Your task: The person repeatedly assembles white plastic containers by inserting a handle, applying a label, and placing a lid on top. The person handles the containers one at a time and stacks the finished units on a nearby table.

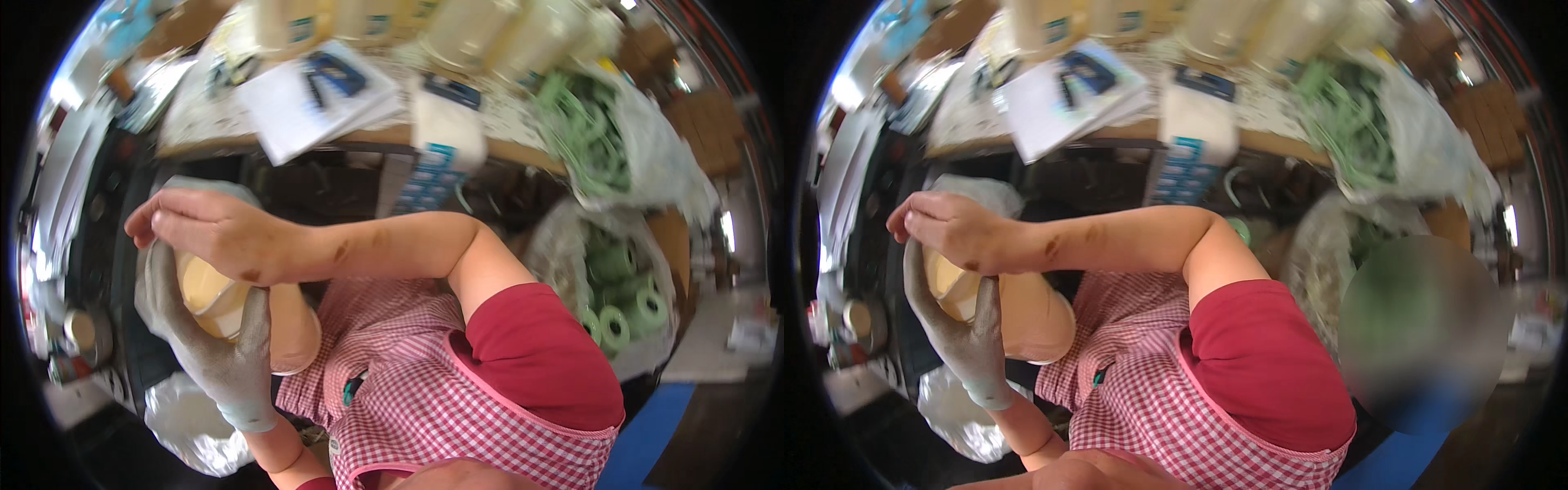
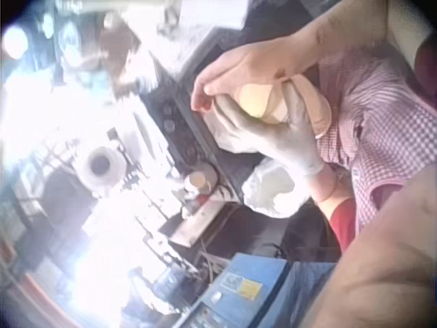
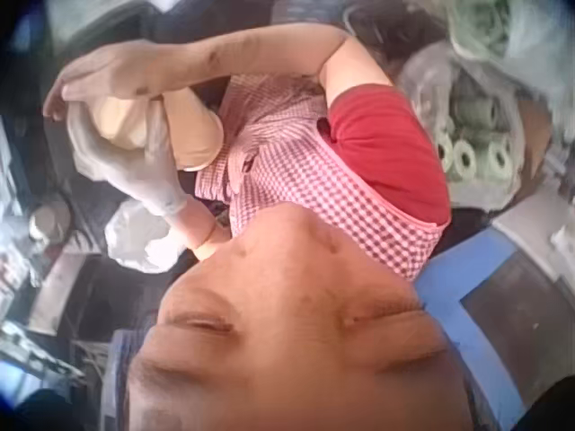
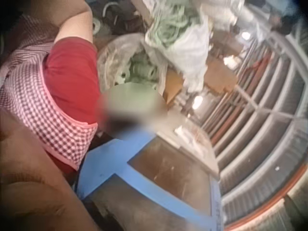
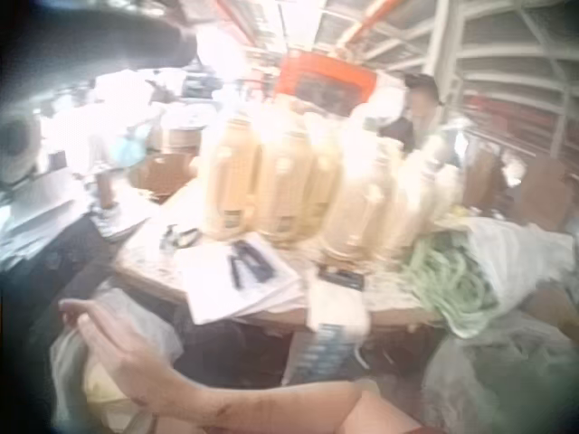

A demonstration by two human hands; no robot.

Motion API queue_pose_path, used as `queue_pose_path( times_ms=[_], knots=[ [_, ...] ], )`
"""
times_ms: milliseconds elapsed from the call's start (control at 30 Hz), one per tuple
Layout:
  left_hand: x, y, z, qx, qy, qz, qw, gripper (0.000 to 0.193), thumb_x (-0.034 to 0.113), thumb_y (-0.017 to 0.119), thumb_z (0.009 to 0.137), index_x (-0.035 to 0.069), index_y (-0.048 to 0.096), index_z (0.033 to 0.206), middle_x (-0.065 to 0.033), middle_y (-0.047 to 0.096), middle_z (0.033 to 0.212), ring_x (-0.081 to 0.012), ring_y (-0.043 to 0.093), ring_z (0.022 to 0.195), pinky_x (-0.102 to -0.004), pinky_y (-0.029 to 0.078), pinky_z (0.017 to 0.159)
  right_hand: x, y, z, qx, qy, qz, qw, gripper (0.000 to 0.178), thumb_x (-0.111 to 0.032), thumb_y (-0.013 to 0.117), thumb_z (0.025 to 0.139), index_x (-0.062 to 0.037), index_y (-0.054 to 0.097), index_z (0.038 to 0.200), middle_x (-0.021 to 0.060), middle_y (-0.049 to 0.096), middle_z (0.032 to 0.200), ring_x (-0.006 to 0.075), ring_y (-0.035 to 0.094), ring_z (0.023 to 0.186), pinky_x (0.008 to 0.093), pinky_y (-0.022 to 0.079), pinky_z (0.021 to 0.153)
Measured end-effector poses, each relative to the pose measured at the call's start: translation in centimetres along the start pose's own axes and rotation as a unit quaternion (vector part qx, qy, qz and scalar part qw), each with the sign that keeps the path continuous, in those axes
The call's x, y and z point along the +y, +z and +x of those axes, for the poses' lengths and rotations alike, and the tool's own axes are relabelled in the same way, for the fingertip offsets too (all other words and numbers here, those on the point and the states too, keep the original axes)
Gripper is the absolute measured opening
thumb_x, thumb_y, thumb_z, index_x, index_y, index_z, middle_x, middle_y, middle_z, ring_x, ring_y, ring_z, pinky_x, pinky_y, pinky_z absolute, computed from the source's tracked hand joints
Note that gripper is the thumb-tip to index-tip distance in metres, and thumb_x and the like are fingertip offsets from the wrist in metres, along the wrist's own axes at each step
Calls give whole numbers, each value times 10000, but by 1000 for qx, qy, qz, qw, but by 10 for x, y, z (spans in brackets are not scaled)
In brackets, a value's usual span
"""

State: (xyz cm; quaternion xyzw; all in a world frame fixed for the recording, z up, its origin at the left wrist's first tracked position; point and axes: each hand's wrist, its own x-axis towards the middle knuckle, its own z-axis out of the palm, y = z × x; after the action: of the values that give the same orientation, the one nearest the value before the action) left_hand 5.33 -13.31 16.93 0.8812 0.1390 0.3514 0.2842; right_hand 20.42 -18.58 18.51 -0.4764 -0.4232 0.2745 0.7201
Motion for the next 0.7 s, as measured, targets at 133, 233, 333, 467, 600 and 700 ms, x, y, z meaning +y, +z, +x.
queue_pose_path(
  times_ms=[133,233,333,467,600,700],
  knots=[
    [28,2,-12,-71,67,52,994,444,53,882,672,14,623,1030,-208,661,1349,-389,655,1207,-443,531,999,-40,-92,-104,31,48,-15,998,455,-323,622,1049,38,626,1326,103,708,1143,167,665,1087,335,517,1017],
    [6,-57,-31,4,48,23,999,298,-72,729,707,-2,577,954,-256,668,1312,-354,690,1149,-410,559,956,-100,-219,-197,251,13,-589,768,204,-225,694,1002,-59,706,1120,103,735,1097,230,729,943,367,575,834],
    [-38,-106,-54,81,-9,-180,980,291,153,772,931,-25,608,1093,-191,636,1367,-249,642,1168,-375,545,959,-167,-336,-302,398,251,-757,453,448,-473,652,991,-31,727,983,191,734,881,408,717,886,479,536,752],
    [-88,-124,-72,66,-7,-113,991,460,265,826,898,-32,633,1193,-102,661,1250,-172,622,1086,-328,523,917,-190,-411,-378,384,378,-755,374,526,-523,672,943,-3,740,904,250,737,924,435,710,895,505,543,777],
    [-101,-109,-70,-10,-10,-152,988,550,212,818,858,-62,618,1291,-103,657,1323,-192,607,1183,-382,479,1036,-193,-429,-414,282,444,-753,396,419,-406,727,870,2,767,956,255,743,948,431,721,926,487,562,816],
    [-88,-103,-66,-19,-10,-167,986,663,319,852,843,-70,616,1325,-136,642,1392,-216,581,1272,-413,420,1127,-203,-427,-434,216,508,-730,403,327,-216,782,770,14,767,1002,254,751,985,416,733,948,456,568,855]
  ],
)
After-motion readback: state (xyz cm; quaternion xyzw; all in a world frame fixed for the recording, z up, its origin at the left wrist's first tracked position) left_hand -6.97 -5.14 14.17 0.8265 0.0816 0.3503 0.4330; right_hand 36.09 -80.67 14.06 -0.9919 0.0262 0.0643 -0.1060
